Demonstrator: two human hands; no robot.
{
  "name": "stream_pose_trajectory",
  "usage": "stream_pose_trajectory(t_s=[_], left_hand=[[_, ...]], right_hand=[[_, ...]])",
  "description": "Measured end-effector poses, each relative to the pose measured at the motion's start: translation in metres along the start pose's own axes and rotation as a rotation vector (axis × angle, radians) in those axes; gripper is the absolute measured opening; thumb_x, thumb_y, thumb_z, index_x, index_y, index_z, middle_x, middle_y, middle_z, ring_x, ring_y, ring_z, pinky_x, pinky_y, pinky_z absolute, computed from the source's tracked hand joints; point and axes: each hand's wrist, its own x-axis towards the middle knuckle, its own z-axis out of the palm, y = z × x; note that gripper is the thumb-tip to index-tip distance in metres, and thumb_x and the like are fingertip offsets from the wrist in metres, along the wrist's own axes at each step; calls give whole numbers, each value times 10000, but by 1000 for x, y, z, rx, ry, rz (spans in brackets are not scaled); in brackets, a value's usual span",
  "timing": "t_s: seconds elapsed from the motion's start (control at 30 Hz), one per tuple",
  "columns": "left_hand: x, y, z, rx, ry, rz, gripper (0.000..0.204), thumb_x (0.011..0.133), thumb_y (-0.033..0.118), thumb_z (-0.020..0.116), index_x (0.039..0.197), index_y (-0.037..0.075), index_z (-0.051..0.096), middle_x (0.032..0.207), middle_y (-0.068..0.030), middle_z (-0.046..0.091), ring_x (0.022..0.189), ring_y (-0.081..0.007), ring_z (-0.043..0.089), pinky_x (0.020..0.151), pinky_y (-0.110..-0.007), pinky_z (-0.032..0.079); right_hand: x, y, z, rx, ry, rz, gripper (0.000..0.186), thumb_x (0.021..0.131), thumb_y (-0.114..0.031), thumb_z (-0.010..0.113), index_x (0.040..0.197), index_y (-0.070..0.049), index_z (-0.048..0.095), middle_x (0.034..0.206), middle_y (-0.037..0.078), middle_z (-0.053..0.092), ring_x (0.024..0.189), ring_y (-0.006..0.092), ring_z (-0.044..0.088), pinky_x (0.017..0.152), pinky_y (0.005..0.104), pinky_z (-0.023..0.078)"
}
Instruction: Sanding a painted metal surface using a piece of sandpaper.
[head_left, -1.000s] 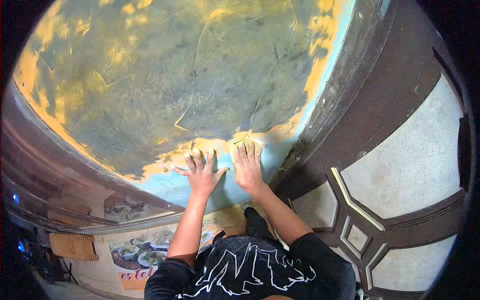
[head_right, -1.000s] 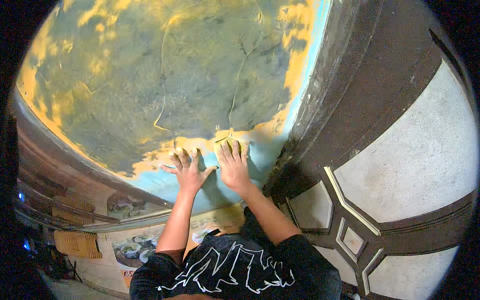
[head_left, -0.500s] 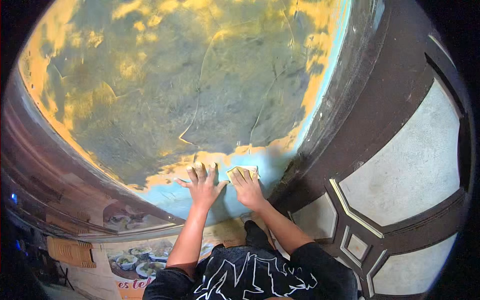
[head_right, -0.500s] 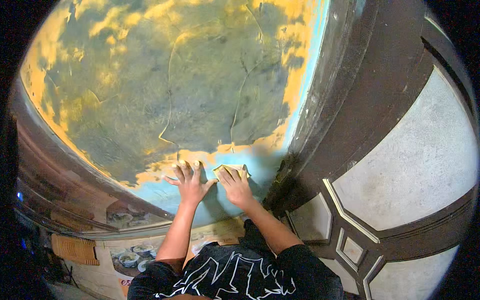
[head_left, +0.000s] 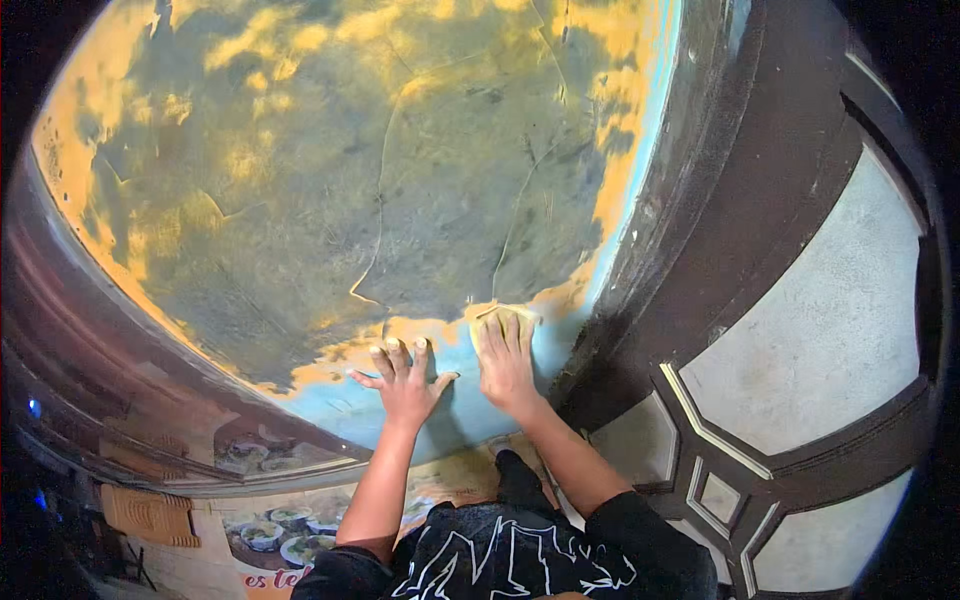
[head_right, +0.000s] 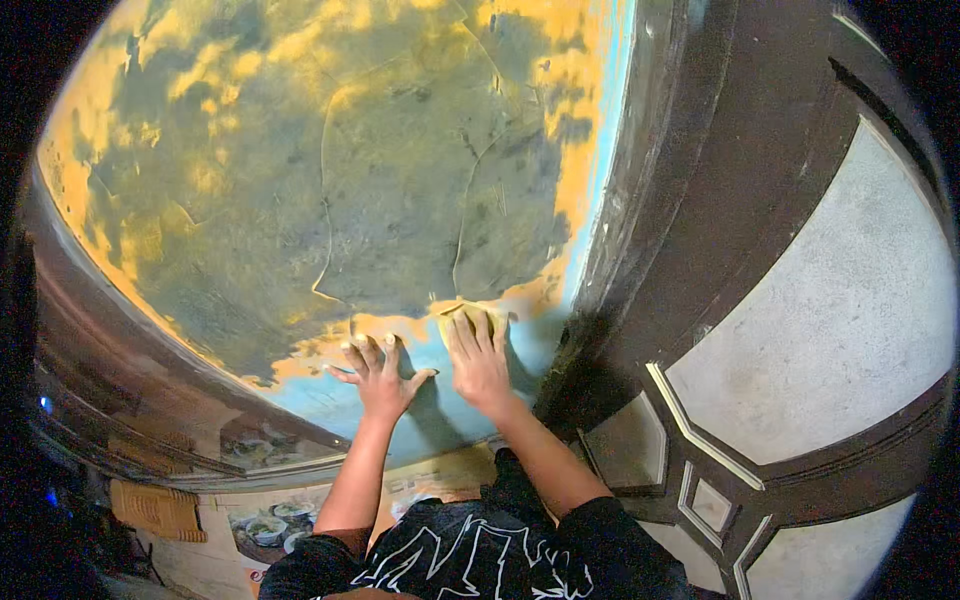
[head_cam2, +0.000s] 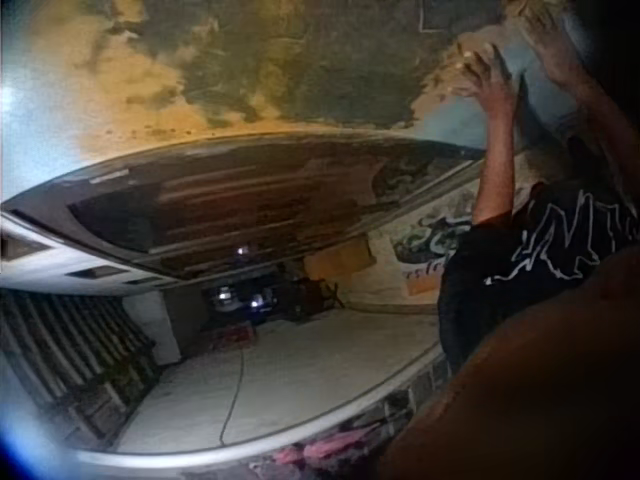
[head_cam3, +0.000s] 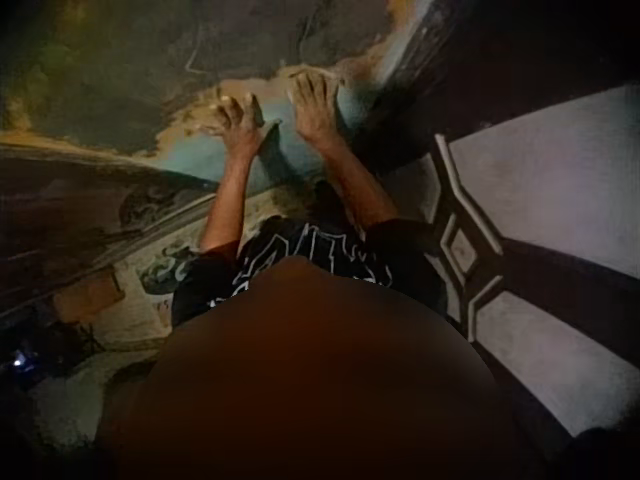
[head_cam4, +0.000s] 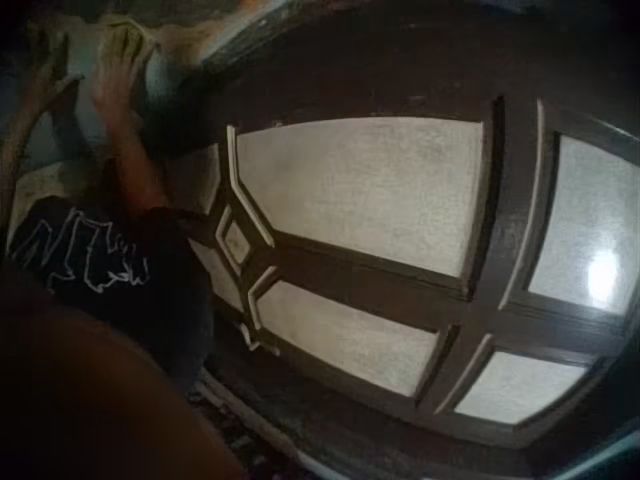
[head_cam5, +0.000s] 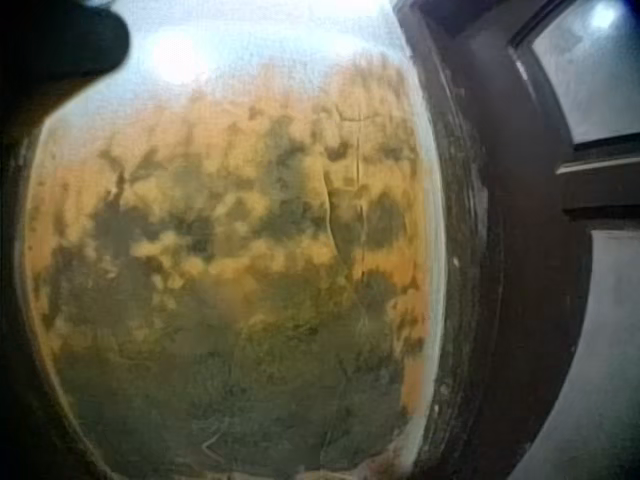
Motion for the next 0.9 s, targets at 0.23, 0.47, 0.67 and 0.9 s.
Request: stream_pose_trajectory(t_s=[0.23, 0.47, 0.67, 0.9], left_hand=[[2, 2, 1, -10, -7, 10, 1078, 624, 673, 713, 1505, 273, 235, 1596, -112, -69, 1448, -361, -152, 959, -766, -138], [5, 3, -3, 35, 0, 28, 1084, 589, 702, 720, 1478, 248, 297, 1592, -140, -58, 1443, -391, -137, 963, -769, -120], [6, 10, 3, 26, 9, -14, 1190, 544, 717, 743, 1508, 237, 236, 1571, -184, -132, 1406, -478, -169, 934, -792, -114], [27, 50, 8, -1, 35, -13, 1155, 573, 698, 743, 1510, 255, 232, 1571, -159, -158, 1348, -559, -225, 888, -812, -137]], right_hand=[[-41, 20, 19, -2, -125, -77, 560, 745, -98, 573, 1290, 2, 485, 1339, 209, 449, 1230, 473, 386, 1043, 655, 226], [-51, 36, 26, -76, -88, 67, 527, 780, -104, 542, 1292, 7, 488, 1355, 170, 459, 1293, 429, 357, 1080, 638, 202], [-19, 39, 4, -80, -19, 100, 520, 786, -99, 536, 1292, 9, 487, 1373, 186, 441, 1296, 450, 349, 1084, 643, 197], [-57, 48, 23, -12, -95, 105, 558, 769, -80, 539, 1300, 72, 458, 1367, 237, 425, 1299, 477, 335, 1072, 668, 198]])
